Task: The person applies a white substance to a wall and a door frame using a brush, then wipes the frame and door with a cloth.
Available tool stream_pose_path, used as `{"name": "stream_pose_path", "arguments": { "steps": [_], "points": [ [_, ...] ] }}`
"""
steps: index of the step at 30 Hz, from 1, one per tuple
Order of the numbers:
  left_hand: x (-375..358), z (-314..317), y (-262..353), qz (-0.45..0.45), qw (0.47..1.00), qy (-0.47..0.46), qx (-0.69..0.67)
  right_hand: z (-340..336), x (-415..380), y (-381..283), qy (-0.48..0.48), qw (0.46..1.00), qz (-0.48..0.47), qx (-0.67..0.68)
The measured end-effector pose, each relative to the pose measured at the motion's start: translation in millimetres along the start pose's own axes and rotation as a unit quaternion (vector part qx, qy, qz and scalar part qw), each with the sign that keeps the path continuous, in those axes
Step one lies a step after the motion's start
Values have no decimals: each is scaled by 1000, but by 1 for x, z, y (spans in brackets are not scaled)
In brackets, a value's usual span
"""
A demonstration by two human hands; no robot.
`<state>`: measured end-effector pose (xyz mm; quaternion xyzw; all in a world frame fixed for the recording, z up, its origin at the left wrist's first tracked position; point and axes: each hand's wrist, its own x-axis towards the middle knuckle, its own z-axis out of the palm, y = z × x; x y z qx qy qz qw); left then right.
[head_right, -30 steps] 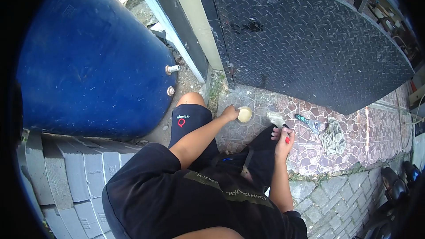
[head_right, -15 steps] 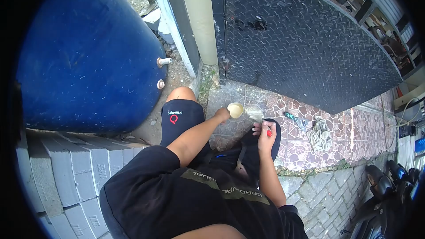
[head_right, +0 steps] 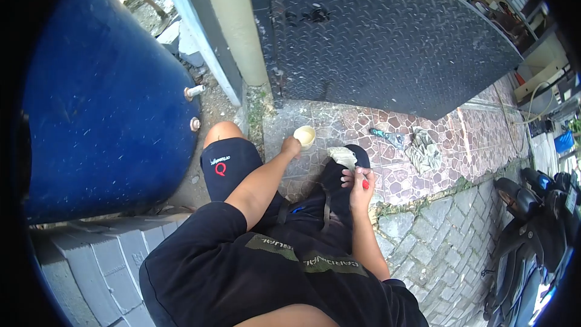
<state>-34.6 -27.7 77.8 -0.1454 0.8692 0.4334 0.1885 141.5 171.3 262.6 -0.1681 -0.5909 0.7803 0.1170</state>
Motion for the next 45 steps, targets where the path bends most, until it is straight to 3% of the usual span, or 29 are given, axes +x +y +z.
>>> {"name": "stream_pose_path", "arguments": {
  "steps": [1, 2, 3, 5, 6, 7, 8, 9, 19, 27, 31, 36, 38, 42, 45],
  "points": [
    [28, 19, -23, 63, 993, 47, 90, -1, -1, 0, 3, 1000, 1, 6],
    [30, 20, -23, 6, 1000, 23, -6, -4, -2, 2, 3, 1000, -4, 17],
    [42, 26, -37, 80, 995, 17, 64, -8, -3, 2, 4, 1000, 4, 28],
    [60, 32, -47, 84, 996, 24, 28, -14, -3, 3, 6, 1000, -7, 16],
    [107, 54, -88, 183, 976, 21, 115, -17, -2, 3, 7, 1000, -1, 9],
    [74, 35, -50, 84, 996, 15, -10, -22, 1, 10, 1, 1000, -13, 23],
    [93, 42, -60, 111, 993, 33, -26, -24, 0, 6, 5, 1000, -10, 11],
    [36, 20, -9, 65, 990, -8, -125, -27, 0, 5, 2, 1000, -15, 10],
    [54, 47, 34, 61, 985, -100, -123, -60, 9, 8, 38, 997, -23, 66],
    [63, 61, 30, 27, 989, -102, -101, -65, 26, 10, 14, 998, -29, 47],
    [50, 49, 37, 24, 989, -138, -47, -49, 37, 12, -11, 998, -7, 58],
    [45, 29, 52, -49, 975, -208, -51, -21, 52, 19, -28, 998, -1, 49],
    [33, -2, 69, -22, 966, -250, 59, -16, 64, 33, -41, 998, -3, 43],
    [22, -61, 78, 55, 971, -216, 83, -7, 95, 55, -76, 997, 19, 17],
    [49, -110, 57, 55, 971, -213, 93, -5, 130, 79, -135, 990, 45, -9]
  ]
}}
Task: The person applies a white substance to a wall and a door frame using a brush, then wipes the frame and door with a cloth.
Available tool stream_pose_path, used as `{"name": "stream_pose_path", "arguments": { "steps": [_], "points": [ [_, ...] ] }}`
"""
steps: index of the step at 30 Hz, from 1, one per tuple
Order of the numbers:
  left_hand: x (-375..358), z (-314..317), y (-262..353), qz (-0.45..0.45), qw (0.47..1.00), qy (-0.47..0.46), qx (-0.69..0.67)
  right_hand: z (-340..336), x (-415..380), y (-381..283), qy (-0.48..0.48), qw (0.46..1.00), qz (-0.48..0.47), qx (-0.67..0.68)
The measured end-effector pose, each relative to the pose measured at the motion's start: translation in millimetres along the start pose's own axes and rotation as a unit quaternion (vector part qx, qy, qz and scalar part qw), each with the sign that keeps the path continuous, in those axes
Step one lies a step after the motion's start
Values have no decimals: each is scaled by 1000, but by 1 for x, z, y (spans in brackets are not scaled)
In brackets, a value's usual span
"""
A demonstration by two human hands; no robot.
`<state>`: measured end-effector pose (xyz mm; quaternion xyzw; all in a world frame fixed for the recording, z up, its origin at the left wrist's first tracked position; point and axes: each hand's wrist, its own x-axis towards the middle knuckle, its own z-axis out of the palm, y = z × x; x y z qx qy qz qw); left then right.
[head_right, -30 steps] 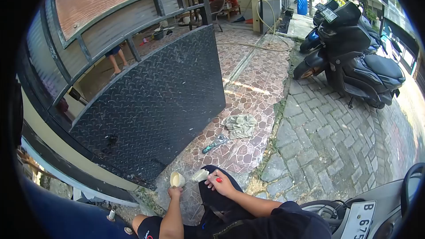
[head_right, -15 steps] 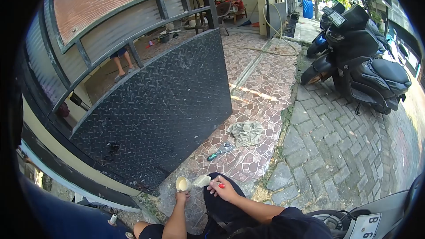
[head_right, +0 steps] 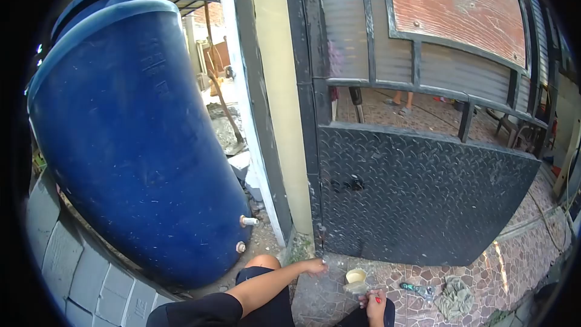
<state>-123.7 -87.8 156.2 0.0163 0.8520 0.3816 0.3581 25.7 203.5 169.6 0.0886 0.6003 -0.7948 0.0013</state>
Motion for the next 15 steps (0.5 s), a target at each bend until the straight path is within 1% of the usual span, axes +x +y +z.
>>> {"name": "stream_pose_path", "arguments": {
  "steps": [1, 2, 3, 5, 6, 8, 9, 11, 12, 14, 15],
  "points": [
    [-8, -12, -8, 2, 1000, 9, 5, -2, 9, 4, -20, 1000, 9, 0],
    [-17, -26, -11, 5, 1000, 16, 14, -16, 34, 29, -50, 998, 10, -31],
    [-31, -38, -13, 21, 999, 30, 7, -15, 43, 32, -47, 998, 25, -40],
    [-51, -54, -23, 17, 998, 58, -16, -23, 64, 43, -82, 992, 48, -86],
    [-51, -57, -35, 18, 998, 65, -10, -23, 70, 44, -84, 992, 41, -80],
    [-47, -61, -58, -13, 994, 71, -78, -19, 70, 36, -90, 994, 37, -45],
    [-48, -61, -58, -15, 994, 72, -76, -22, 76, 40, -91, 994, 38, -42],
    [-54, -56, -55, -6, 993, 60, -103, -30, 89, 51, -56, 996, 59, -45],
    [-58, -54, -49, -11, 993, 58, -103, -18, 75, 24, -54, 995, 78, -25],
    [-65, -46, -37, -2, 990, 83, -116, -22, 81, 19, -39, 994, 100, -21],
    [-60, -44, -40, -11, 990, 77, -114, -22, 82, 13, -29, 993, 116, -12]
  ]
}}
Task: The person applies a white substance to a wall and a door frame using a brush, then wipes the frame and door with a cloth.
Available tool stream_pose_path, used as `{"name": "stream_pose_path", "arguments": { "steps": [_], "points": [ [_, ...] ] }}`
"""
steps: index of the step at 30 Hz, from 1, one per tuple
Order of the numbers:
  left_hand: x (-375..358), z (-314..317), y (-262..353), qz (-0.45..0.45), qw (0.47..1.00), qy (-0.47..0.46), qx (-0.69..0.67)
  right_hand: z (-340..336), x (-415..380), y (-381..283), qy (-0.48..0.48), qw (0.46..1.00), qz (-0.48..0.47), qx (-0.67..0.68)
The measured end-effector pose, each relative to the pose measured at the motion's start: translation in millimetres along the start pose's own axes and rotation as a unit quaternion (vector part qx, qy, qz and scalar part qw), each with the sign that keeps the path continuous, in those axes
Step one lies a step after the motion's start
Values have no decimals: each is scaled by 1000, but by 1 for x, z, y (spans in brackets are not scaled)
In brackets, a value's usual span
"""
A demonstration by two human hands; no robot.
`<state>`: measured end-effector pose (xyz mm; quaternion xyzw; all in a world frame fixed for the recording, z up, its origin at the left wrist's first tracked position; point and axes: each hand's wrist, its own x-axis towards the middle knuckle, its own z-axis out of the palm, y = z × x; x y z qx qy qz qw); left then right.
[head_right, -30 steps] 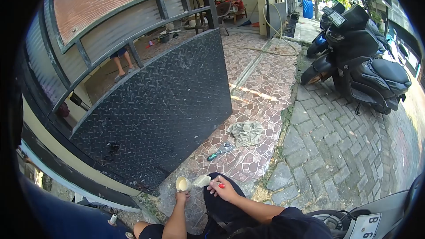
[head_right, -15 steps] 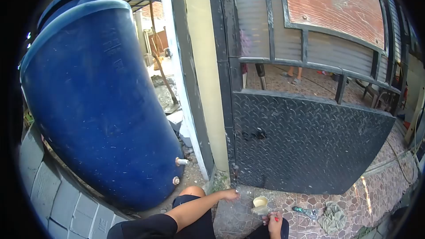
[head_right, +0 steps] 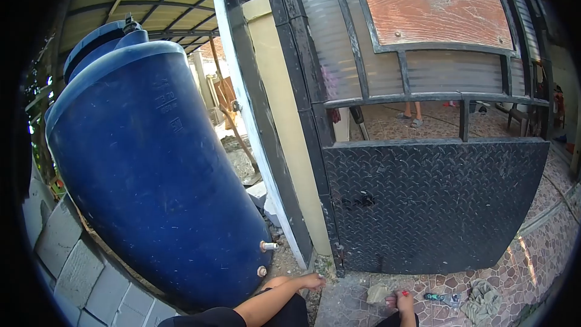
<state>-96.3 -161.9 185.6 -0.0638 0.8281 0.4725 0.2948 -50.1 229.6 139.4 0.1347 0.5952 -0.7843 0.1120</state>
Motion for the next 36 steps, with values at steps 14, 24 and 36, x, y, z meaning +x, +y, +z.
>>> {"name": "stream_pose_path", "arguments": {
  "steps": [14, 24, 36],
  "points": [
    [6, 17, 10, 24, 986, -15, 162, -37, 10, 20, 56, 970, 72, 227],
    [8, 36, 20, 33, 983, -91, 158, -44, 17, 23, 50, 971, 109, 208],
    [-2, 44, 40, 8, 975, -99, 198, -30, 30, 13, -59, 970, 175, 160]
  ]
}}
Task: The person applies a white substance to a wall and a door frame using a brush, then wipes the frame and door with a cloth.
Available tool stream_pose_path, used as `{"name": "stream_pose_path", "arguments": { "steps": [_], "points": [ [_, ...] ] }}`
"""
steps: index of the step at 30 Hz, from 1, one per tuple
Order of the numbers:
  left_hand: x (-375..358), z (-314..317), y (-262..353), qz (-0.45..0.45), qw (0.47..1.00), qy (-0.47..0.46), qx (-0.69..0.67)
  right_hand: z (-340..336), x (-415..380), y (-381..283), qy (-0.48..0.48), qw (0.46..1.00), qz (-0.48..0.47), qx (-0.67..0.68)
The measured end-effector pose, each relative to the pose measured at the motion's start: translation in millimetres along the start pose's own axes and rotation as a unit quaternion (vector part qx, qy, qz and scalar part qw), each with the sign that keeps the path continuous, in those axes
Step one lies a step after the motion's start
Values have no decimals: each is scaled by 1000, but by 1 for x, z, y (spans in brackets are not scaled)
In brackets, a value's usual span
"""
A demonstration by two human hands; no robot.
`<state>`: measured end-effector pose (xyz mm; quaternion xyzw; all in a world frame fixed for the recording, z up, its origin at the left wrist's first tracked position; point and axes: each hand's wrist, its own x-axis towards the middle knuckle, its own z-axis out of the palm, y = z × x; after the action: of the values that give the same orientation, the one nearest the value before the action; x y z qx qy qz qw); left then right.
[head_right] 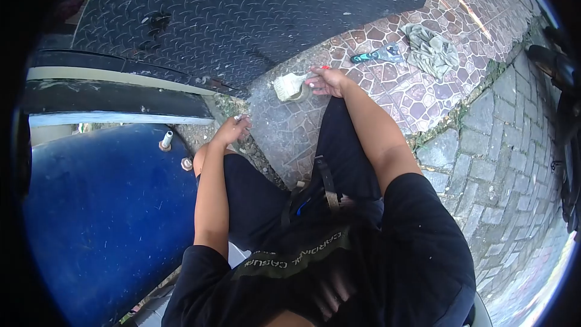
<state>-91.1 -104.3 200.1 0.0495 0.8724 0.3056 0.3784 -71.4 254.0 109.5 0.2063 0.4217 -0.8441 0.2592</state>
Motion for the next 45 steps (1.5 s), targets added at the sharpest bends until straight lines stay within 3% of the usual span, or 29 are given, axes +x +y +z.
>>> {"name": "stream_pose_path", "arguments": {
  "steps": [4, 12, 14, 18, 22, 26, 28, 31, 38, 40, 45],
  "points": [
    [2, -4, -7, 4, 1000, -8, 11, 1, 10, 3, 36, 998, 50, -10],
    [3, 0, -8, -14, 999, 11, -36, -8, 21, 11, 100, 994, -41, 25],
    [5, 2, -8, -16, 999, 9, -29, -1, 16, 7, 127, 992, -4, 3],
    [-1, 1, -5, -30, 998, 28, -41, -5, 22, 9, 110, 994, 5, 19],
    [-10, 1, 0, -43, 998, 39, -37, -9, 29, 16, 54, 996, -16, -64],
    [-9, 1, -2, -47, 999, 15, -18, -8, 31, 19, 66, 997, -21, -46],
    [-9, 2, -3, -45, 999, 7, -21, -2, 28, 16, 87, 987, 12, -135],
    [-8, 2, -3, -42, 998, 14, -34, 3, 25, 13, 71, 986, 23, -148],
    [1, 2, 2, -59, 998, -21, -2, 6, 11, 8, 125, 988, 5, -87],
    [3, 5, 0, -56, 998, -21, 10, -2, 18, 14, 38, 988, -28, -149],
    [7, 2, -9, -30, 999, -21, 24, -1, 17, 12, 8, 995, -33, -93]
  ]
}}
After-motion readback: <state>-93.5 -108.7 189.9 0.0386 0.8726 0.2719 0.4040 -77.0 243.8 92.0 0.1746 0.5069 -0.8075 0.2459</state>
